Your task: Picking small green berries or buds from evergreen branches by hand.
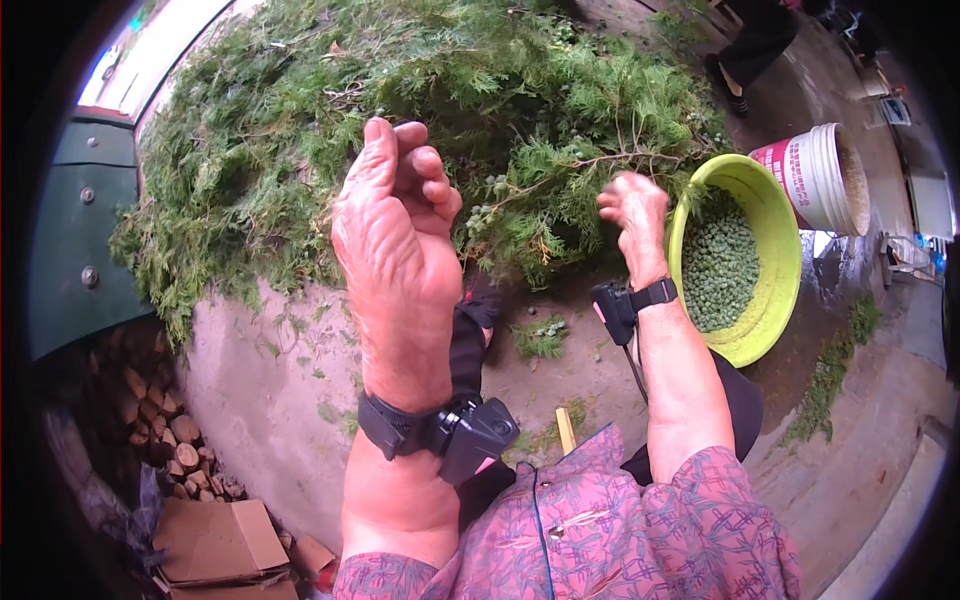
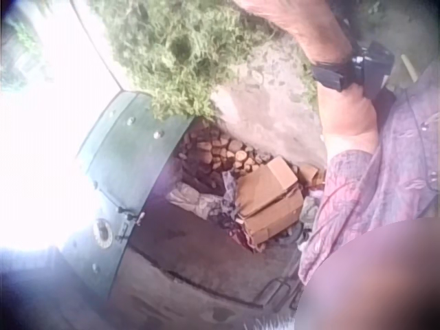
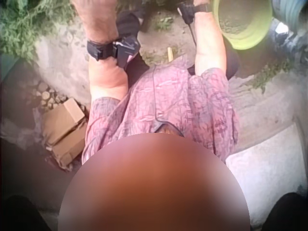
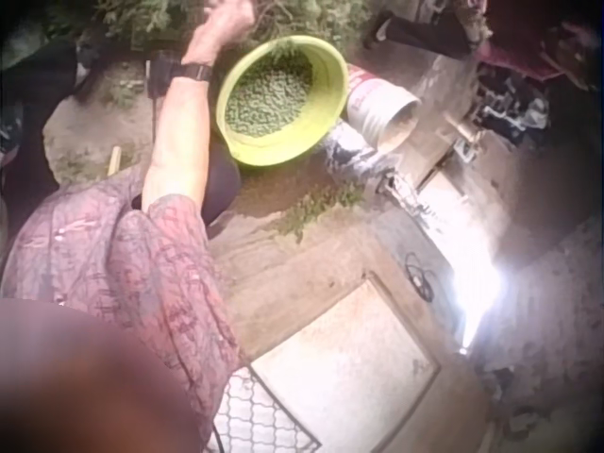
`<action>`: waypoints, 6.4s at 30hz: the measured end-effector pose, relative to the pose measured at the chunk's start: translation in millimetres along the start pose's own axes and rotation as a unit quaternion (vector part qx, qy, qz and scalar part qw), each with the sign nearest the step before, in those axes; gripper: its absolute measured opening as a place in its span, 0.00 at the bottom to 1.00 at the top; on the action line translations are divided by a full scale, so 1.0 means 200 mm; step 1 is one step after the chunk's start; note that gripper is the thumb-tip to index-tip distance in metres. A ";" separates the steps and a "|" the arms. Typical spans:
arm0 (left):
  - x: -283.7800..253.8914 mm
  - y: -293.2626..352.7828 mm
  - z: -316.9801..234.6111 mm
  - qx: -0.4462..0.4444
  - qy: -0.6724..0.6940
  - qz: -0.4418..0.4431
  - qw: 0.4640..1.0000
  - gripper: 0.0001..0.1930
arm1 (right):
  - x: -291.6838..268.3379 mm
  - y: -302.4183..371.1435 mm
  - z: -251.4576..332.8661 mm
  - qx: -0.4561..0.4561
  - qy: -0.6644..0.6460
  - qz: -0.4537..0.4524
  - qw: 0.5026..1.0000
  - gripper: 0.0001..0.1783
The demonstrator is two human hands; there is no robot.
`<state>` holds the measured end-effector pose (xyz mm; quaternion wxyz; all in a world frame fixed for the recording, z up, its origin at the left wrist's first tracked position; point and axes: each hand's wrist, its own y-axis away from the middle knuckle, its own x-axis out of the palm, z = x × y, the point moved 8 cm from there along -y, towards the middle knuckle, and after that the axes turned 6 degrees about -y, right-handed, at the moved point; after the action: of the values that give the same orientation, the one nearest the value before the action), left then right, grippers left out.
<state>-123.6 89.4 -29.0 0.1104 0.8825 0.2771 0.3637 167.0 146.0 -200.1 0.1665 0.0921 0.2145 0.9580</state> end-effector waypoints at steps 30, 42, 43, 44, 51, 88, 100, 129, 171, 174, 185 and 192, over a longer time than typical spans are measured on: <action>0.25 0.17 0.43 -0.131 -0.124 0.086 0.980 0.13 | 0.26 0.43 0.64 -0.010 -0.395 0.183 0.900 0.07; 0.30 0.17 0.55 -0.102 -0.003 -0.004 0.995 0.11 | 0.08 0.56 0.51 0.023 -0.484 0.192 0.854 0.05; 0.30 0.17 0.54 -0.107 -0.018 -0.018 0.994 0.11 | 0.08 0.57 0.50 0.032 -0.494 0.192 0.847 0.05; 0.30 0.17 0.54 -0.111 -0.032 -0.032 0.993 0.11 | 0.08 0.57 0.48 0.041 -0.504 0.191 0.841 0.06; 0.42 0.15 0.46 -0.046 0.000 0.097 0.994 0.13 | 0.06 0.67 0.37 0.108 -0.431 0.161 0.881 0.10; 0.66 0.31 0.59 -0.007 -0.182 0.274 0.944 0.17 | -0.14 0.81 1.02 -0.374 -0.050 0.056 0.924 0.07; 0.68 0.33 0.58 0.009 -0.202 0.275 0.940 0.25 | -0.10 0.70 0.94 -0.293 0.077 0.089 0.949 0.17; 0.66 0.35 0.62 -0.032 -0.329 0.265 0.906 0.09 | -0.17 0.57 0.81 -0.053 -0.259 0.137 0.955 0.10; 0.60 0.28 0.53 -0.006 -0.207 0.207 0.956 0.11 | -0.07 0.64 0.87 -0.205 0.175 0.214 0.939 0.04; 0.60 0.27 0.54 -0.015 -0.195 0.199 0.960 0.11 | -0.18 0.60 0.92 -0.172 0.046 0.090 0.980 0.04; 0.62 0.34 0.64 -0.090 -0.239 0.279 0.926 0.07 | -0.11 0.64 1.00 -0.276 -0.020 0.152 0.949 0.14; 0.72 0.46 0.52 0.334 -0.547 0.352 0.682 0.14 | -0.14 0.64 1.01 -0.320 0.068 0.100 0.940 0.10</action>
<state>70.4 96.6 15.9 -0.1958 0.9352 -0.0604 -0.2889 206.8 103.3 33.5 0.0754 -0.0105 -0.1030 0.9918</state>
